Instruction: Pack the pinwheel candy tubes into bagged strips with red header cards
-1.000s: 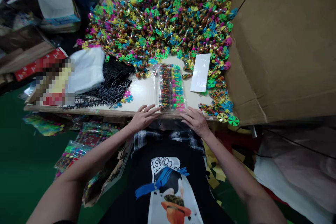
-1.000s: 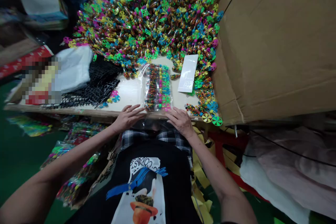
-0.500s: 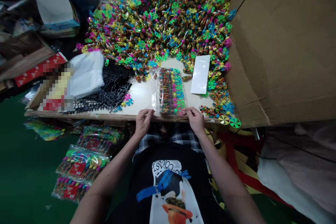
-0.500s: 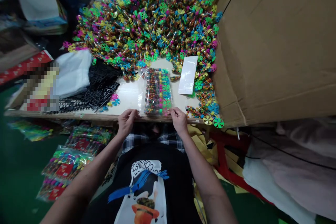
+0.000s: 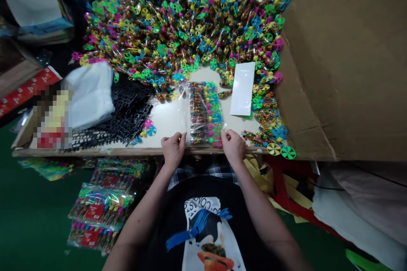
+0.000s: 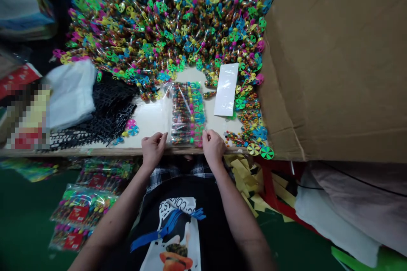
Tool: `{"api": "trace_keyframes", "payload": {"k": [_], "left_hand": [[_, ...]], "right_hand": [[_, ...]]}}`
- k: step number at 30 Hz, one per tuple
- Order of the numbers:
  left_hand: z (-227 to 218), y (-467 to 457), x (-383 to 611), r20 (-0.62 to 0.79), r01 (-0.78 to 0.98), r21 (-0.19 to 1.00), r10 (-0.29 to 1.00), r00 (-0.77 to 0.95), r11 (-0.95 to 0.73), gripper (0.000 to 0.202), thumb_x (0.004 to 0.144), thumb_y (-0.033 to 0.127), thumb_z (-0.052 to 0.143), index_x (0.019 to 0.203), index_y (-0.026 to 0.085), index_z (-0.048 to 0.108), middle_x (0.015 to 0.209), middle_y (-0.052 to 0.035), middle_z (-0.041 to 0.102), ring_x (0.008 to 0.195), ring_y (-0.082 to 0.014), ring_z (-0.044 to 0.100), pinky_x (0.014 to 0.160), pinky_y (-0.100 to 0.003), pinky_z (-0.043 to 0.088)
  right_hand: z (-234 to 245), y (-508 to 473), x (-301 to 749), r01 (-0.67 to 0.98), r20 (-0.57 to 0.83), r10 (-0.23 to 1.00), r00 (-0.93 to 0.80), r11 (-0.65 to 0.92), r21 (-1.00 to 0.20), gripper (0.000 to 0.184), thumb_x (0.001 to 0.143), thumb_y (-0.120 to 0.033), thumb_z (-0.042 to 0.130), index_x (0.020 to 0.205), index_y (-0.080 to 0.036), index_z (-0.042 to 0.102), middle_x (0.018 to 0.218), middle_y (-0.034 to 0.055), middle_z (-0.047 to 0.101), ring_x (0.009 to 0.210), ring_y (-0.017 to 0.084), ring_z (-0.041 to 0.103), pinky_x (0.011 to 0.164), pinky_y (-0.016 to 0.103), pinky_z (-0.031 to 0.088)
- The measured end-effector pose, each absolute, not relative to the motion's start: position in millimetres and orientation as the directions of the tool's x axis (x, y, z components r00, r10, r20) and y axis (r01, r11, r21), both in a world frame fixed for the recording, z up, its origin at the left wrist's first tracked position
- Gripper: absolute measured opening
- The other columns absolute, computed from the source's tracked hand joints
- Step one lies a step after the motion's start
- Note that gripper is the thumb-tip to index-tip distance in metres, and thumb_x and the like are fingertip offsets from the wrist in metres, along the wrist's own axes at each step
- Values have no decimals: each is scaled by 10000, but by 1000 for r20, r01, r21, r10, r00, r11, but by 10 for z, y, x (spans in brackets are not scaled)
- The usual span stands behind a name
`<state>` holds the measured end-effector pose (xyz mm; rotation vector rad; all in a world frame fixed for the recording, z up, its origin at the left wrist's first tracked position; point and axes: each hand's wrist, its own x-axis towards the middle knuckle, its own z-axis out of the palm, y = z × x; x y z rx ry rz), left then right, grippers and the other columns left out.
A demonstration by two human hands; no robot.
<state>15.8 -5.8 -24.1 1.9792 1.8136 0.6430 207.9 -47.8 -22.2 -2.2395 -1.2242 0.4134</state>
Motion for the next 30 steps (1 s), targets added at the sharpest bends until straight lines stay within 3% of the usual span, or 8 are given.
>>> {"api": "trace_keyframes", "payload": {"k": [5,10,13,16,20,23,27,30], "left_hand": [[-191,9,279,-40,892,447,994,100,-72,349,869,328,464,554,195,535,445,2,525,515,-163,508,712,-322,297],[-206,79,273,-113,900,436,992,64,-8,309,856,312,466,580,195,545,539,-21,588,608,-199,561,720,-348,317],[-206,50,209,68,854,521,998,-18,-20,178,852,300,483,812,190,616,744,-54,659,735,-219,604,762,-370,350],[-167,-45,230,305,803,548,950,69,-235,248,885,281,454,1068,196,599,1006,-103,671,975,-239,606,890,-396,345],[-167,-121,380,272,720,431,839,471,-544,404,905,316,438,1295,232,508,1305,-111,572,1259,-257,475,1059,-404,235],[-251,-88,428,167,728,393,822,544,-562,545,913,381,397,1427,206,352,1454,-125,413,1377,-288,319,1100,-430,212],[-351,-27,381,188,696,411,802,567,-588,709,895,433,432,1486,145,167,1508,-172,295,1403,-300,255,1077,-424,310],[-357,-17,359,213,702,394,802,558,-593,756,885,460,451,1489,126,141,1494,-202,307,1374,-297,319,1060,-418,339]], "right_hand": [[-191,-388,2066,670,-147,801,581,-573,-472,306,841,-315,560,562,-191,542,512,-18,482,471,100,270,518,258,140],[-228,-377,2071,718,-143,795,589,-596,-358,285,862,-313,534,610,-189,583,555,-1,532,470,99,275,525,268,119],[-295,-431,2133,754,-58,826,561,-539,-376,301,873,-321,513,610,-189,572,591,15,563,495,115,369,518,268,161],[-319,-485,2171,761,115,832,542,-428,-488,317,923,-328,413,696,-201,594,659,45,601,595,159,499,558,270,310],[-279,-484,2058,823,317,879,356,-134,-553,355,954,-333,326,1108,-171,601,1046,139,656,1016,227,582,882,344,435],[-295,-459,1938,854,237,971,1,123,-506,507,945,-416,321,1385,-180,404,1380,125,487,1328,258,375,1065,422,339],[-399,-491,1976,873,106,994,-16,65,-483,662,935,-502,289,1476,-129,207,1488,159,324,1384,269,291,1081,460,330],[-487,-489,2110,821,85,992,89,-25,-571,619,940,-493,280,1450,-141,274,1439,175,401,1331,258,391,1049,456,374]]}}
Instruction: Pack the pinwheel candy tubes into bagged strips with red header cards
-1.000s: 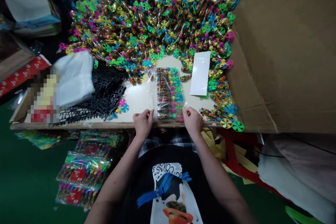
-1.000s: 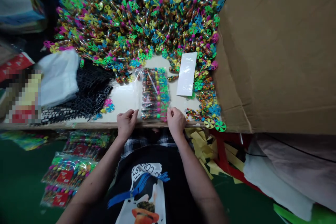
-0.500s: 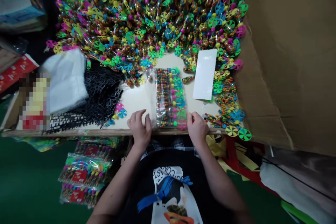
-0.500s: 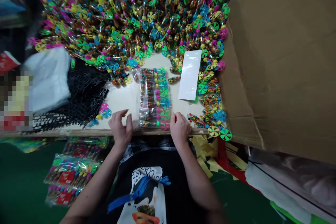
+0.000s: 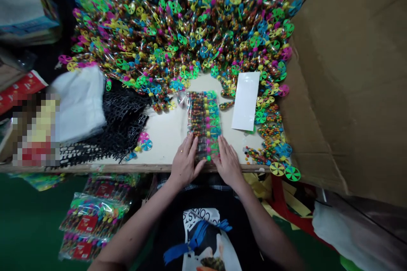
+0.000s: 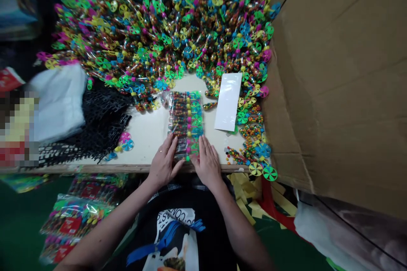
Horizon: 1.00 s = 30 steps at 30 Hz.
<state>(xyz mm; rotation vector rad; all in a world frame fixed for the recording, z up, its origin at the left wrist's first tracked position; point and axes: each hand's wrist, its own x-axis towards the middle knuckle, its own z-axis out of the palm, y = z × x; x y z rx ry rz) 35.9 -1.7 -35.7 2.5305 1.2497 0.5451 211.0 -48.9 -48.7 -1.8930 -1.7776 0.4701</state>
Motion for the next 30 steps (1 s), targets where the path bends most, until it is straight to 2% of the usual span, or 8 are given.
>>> {"api": "trace_keyframes", "payload": {"k": [5,8,12,17,20,23,26,30], "left_hand": [[-287,-54,369,161,796,305,852,498,-523,812,823,614,452,1455,132,286,1468,-205,355,1356,-361,328,1099,-532,198],[-256,-121,382,180,831,278,876,447,-481,856,767,646,506,1433,134,344,1470,-202,352,1381,-392,257,1109,-557,106],[-251,-228,377,367,815,328,859,356,-478,675,813,478,530,1404,177,401,1399,-179,469,1340,-330,369,1128,-495,106],[-151,-222,238,571,679,535,807,149,-503,360,887,238,473,1235,236,568,1144,-104,669,1115,-218,600,1001,-432,401],[-47,-165,129,552,529,690,832,57,-494,280,896,182,471,1113,239,640,1077,-84,690,1040,-184,635,902,-371,511],[30,-115,50,501,393,792,865,19,-468,254,900,185,477,1063,232,666,1081,-82,689,1037,-181,637,896,-351,537],[67,-63,-24,448,352,832,893,27,-428,249,913,232,463,1025,231,685,1068,-79,697,1020,-185,646,898,-351,541],[103,54,-187,428,330,857,903,-29,-396,236,910,275,478,969,231,702,1024,-63,713,993,-187,652,893,-355,536]], "right_hand": [[-522,-216,2244,322,-105,905,412,-252,-912,580,827,-519,509,1265,-140,474,1007,147,675,868,233,662,722,366,546],[-356,-43,2178,-7,-297,878,375,-317,-948,532,697,-482,659,1102,-162,528,621,-29,592,532,145,574,488,262,481],[37,-79,1862,-163,-310,897,314,-271,-949,500,641,-421,722,1034,-199,507,558,-94,508,437,96,498,411,209,418],[314,-80,1603,-104,-191,978,85,-182,-978,488,743,-452,638,1152,-230,490,631,-59,572,499,120,577,484,247,501],[331,319,1866,175,42,967,252,-2,-985,394,831,-420,515,1166,-212,527,771,18,635,647,151,625,632,311,539],[310,904,2295,526,311,897,316,107,-843,434,775,-322,583,1187,-185,564,1197,142,580,1102,234,561,936,406,463],[283,1367,2624,551,210,977,17,166,-818,395,693,-340,667,1049,-168,662,1244,139,579,1212,273,490,1026,455,379],[275,1535,2774,396,-6,980,-200,75,-915,420,652,-540,679,848,-171,719,910,82,713,896,234,643,860,431,491]]}}
